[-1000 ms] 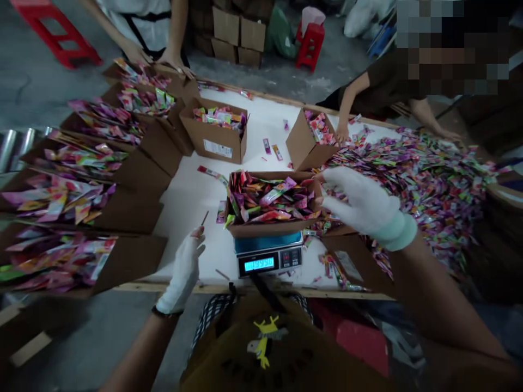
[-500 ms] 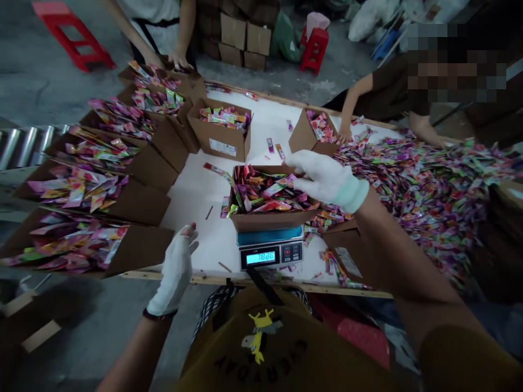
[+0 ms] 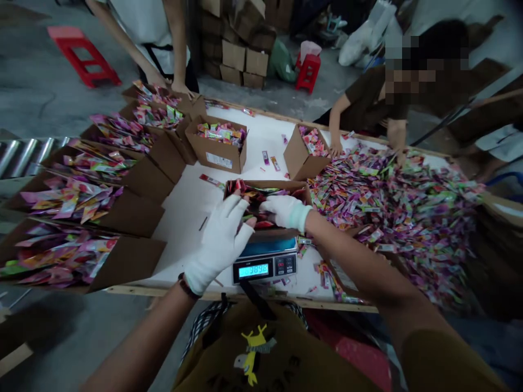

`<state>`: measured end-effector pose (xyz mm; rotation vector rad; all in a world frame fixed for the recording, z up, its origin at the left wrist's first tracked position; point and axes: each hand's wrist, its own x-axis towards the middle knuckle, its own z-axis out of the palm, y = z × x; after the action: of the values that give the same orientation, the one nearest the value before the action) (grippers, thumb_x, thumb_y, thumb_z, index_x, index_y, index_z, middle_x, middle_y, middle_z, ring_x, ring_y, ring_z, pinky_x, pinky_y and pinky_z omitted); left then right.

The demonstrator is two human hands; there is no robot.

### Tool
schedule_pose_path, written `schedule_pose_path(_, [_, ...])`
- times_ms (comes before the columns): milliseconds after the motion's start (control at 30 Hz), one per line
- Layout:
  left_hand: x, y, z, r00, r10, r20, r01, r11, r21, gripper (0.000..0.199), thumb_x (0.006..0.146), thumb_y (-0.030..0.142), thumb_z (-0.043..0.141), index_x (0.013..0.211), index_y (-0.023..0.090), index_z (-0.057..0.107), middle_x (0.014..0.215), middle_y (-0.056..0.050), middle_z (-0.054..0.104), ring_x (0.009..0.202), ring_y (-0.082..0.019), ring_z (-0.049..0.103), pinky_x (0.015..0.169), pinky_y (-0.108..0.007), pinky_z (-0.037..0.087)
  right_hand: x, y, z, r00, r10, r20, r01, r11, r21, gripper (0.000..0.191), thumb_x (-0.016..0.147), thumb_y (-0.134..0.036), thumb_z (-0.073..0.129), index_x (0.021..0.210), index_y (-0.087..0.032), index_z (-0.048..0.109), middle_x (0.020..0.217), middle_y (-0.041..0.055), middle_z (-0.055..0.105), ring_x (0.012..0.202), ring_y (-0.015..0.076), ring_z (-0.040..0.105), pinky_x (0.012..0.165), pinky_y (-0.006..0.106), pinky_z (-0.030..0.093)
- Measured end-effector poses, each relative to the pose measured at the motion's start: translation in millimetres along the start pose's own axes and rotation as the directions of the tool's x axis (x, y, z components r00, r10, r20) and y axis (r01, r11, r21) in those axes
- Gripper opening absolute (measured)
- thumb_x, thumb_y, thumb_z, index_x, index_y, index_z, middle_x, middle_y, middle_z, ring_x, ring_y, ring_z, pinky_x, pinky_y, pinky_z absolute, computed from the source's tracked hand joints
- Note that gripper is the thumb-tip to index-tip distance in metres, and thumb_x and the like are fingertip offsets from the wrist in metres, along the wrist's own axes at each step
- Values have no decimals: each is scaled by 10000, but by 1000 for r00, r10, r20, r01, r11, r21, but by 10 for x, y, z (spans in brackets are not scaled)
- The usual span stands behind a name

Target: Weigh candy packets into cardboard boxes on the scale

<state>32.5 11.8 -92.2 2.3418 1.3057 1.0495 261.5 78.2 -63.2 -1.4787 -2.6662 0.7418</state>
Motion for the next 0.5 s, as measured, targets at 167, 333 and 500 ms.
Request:
schedule_pose_path(167, [-115,-24,26,997,-56,-60,50,994,-96,646,1089,400,536,1685,164,455,1711,-217,491,1635,-363,399,1333,-571,349,-352,285,-221,973,22,-229,24,980,196,197,937,-275,671,1039,-191,817,1191,108,806,1035,261,781,965,396,642])
schedule_pose_path(333, [-299,-183,-114,952,-175,-252,107,959,-262,580,1106,373,537,1674,260,502,1736,-133,488,1672,-283,334,1377,-483,270,-900,515,-443,757,432,-491,92,673,734,394,835,-591,775,974,-226,721,683,1,715,514,174,648,453,280,531])
schedule_pose_path(500, [-574,-420,-254,830,-482,-280,365,849,-382,536,1062,535,583,1482,221,692,1592,-126,643,1597,-304,465,1370,-469,291,-1460,966,-695,507,602,-617,-105,754,648,357,776,-548,801,923,-244,682,682,5,692,544,181,633,498,296,532])
